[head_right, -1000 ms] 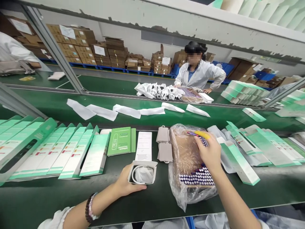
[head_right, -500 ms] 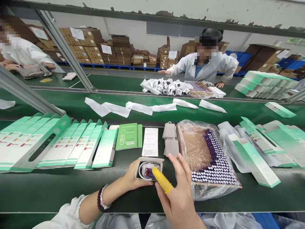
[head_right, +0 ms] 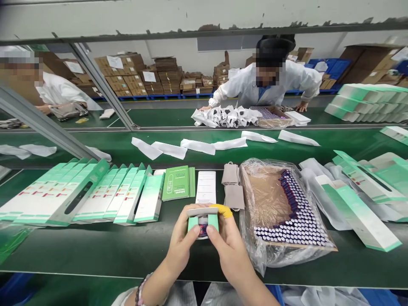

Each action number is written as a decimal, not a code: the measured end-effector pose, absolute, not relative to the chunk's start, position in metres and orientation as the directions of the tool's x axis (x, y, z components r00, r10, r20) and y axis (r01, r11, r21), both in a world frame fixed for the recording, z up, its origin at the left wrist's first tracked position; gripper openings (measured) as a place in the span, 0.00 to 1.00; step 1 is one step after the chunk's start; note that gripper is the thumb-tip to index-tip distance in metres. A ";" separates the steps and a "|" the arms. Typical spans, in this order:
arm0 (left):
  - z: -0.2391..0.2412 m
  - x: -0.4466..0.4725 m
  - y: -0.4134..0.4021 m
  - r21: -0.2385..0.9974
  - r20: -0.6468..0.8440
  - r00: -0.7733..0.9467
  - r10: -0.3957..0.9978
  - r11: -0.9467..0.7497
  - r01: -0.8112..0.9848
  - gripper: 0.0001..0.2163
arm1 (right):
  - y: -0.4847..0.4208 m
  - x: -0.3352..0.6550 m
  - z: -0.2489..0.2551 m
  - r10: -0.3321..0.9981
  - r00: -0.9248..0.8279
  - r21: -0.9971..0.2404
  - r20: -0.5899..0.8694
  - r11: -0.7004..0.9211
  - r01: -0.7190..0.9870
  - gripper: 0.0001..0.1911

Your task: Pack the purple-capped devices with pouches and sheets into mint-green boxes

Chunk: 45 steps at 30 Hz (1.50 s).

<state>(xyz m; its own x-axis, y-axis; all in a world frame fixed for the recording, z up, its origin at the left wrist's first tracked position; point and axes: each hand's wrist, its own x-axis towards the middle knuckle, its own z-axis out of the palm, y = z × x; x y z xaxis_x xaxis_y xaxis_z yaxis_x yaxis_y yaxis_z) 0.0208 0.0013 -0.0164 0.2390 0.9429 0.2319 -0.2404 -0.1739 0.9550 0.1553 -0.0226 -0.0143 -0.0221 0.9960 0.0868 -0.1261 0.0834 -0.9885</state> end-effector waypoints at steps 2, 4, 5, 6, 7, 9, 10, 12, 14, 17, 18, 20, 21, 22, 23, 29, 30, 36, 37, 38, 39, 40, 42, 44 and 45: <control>-0.019 0.024 -0.001 0.954 0.281 0.155 0.947 -0.258 -0.153 0.12 | -0.019 0.152 -0.015 0.996 0.000 -0.972 0.086 0.084 -0.218 0.18; -0.024 0.022 0.001 0.885 0.462 0.071 0.884 -0.456 -0.091 0.10 | -0.016 0.152 -0.018 0.995 0.027 -0.953 0.092 0.096 -0.287 0.16; -0.026 0.019 0.003 0.811 0.585 0.057 0.809 -0.583 -0.048 0.10 | -0.015 0.155 -0.020 0.995 0.030 -0.947 0.096 0.101 -0.306 0.13; -0.028 0.015 0.006 0.711 0.701 0.076 0.709 -0.704 0.012 0.10 | -0.014 0.158 -0.023 0.994 0.025 -0.945 0.106 0.109 -0.310 0.10; -0.030 0.010 0.009 0.593 0.790 0.131 0.599 -0.801 0.084 0.09 | -0.013 0.163 -0.026 0.992 0.013 -0.948 0.125 0.123 -0.292 0.08; -0.033 0.000 0.015 0.388 0.862 0.268 0.431 -0.900 0.200 0.07 | -0.012 0.175 -0.032 0.981 -0.034 -0.965 0.193 0.183 -0.190 0.10; -0.033 -0.004 0.016 0.344 0.864 0.305 0.402 -0.911 0.227 0.11 | -0.011 0.181 -0.034 0.967 -0.069 -0.965 0.244 0.236 -0.114 0.12; -0.032 -0.009 0.016 0.391 0.843 0.305 0.443 -0.894 0.218 0.16 | -0.011 0.192 -0.035 0.916 -0.170 -0.925 0.364 0.377 0.051 0.12; -0.029 -0.010 0.013 0.482 0.801 0.298 0.519 -0.855 0.193 0.11 | -0.010 0.199 -0.033 0.846 -0.287 -0.842 0.450 0.508 0.179 0.18; -0.023 -0.008 0.008 0.506 0.773 0.322 0.546 -0.838 0.206 0.05 | -0.008 0.203 -0.025 0.768 -0.384 -0.719 0.513 0.629 0.296 0.26; -0.020 -0.007 0.006 0.521 0.766 0.317 0.560 -0.829 0.205 0.07 | -0.007 0.202 -0.023 0.753 -0.393 -0.691 0.528 0.650 0.316 0.28; -0.015 -0.006 0.004 0.609 0.719 0.280 0.636 -0.771 0.186 0.11 | -0.005 0.201 -0.018 0.727 -0.384 -0.656 0.569 0.683 0.321 0.27; -0.012 -0.006 0.003 0.676 0.671 0.256 0.696 -0.716 0.173 0.12 | -0.004 0.200 -0.015 0.721 -0.372 -0.654 0.585 0.690 0.309 0.26; -0.010 -0.006 0.001 0.746 0.608 0.233 0.759 -0.646 0.160 0.12 | -0.004 0.199 -0.013 0.725 -0.354 -0.665 0.590 0.686 0.295 0.25; -0.007 -0.006 0.000 0.809 0.536 0.213 0.817 -0.569 0.147 0.12 | -0.005 0.198 -0.012 0.736 -0.333 -0.683 0.590 0.674 0.280 0.23; 0.003 -0.008 -0.002 0.896 0.404 0.230 0.885 -0.434 0.095 0.07 | -0.010 0.197 -0.006 0.787 -0.274 -0.744 0.553 0.614 0.262 0.17; 0.004 -0.009 -0.001 0.866 0.453 0.258 0.854 -0.490 0.099 0.07 | -0.011 0.197 -0.005 0.790 -0.279 -0.744 0.545 0.610 0.273 0.17; -0.001 -0.017 0.006 0.561 0.697 0.410 0.588 -0.803 0.200 0.10 | -0.012 0.202 -0.002 0.774 -0.361 -0.701 0.521 0.629 0.337 0.20; -0.003 -0.018 0.007 0.532 0.711 0.421 0.563 -0.822 0.201 0.10 | -0.012 0.203 -0.002 0.762 -0.376 -0.681 0.527 0.643 0.350 0.21; -0.006 -0.019 0.008 0.514 0.724 0.424 0.545 -0.835 0.195 0.09 | -0.012 0.204 -0.003 0.751 -0.391 -0.660 0.532 0.658 0.364 0.22; -0.009 -0.019 0.009 0.502 0.736 0.420 0.530 -0.845 0.186 0.09 | -0.012 0.205 -0.004 0.738 -0.411 -0.639 0.535 0.672 0.374 0.23; -0.012 -0.019 0.010 0.496 0.747 0.412 0.521 -0.850 0.177 0.08 | -0.012 0.206 -0.007 0.726 -0.431 -0.622 0.536 0.685 0.380 0.24; -0.019 -0.017 0.012 0.484 0.769 0.392 0.504 -0.861 0.158 0.07 | -0.013 0.205 -0.012 0.698 -0.463 -0.588 0.546 0.713 0.381 0.24; -0.026 -0.015 0.014 0.474 0.789 0.374 0.487 -0.870 0.133 0.06 | -0.014 0.200 -0.018 0.690 -0.465 -0.561 0.554 0.722 0.404 0.26; -0.029 -0.014 0.015 0.473 0.795 0.370 0.481 -0.873 0.119 0.06 | -0.014 0.196 -0.019 0.702 -0.447 -0.555 0.555 0.713 0.429 0.27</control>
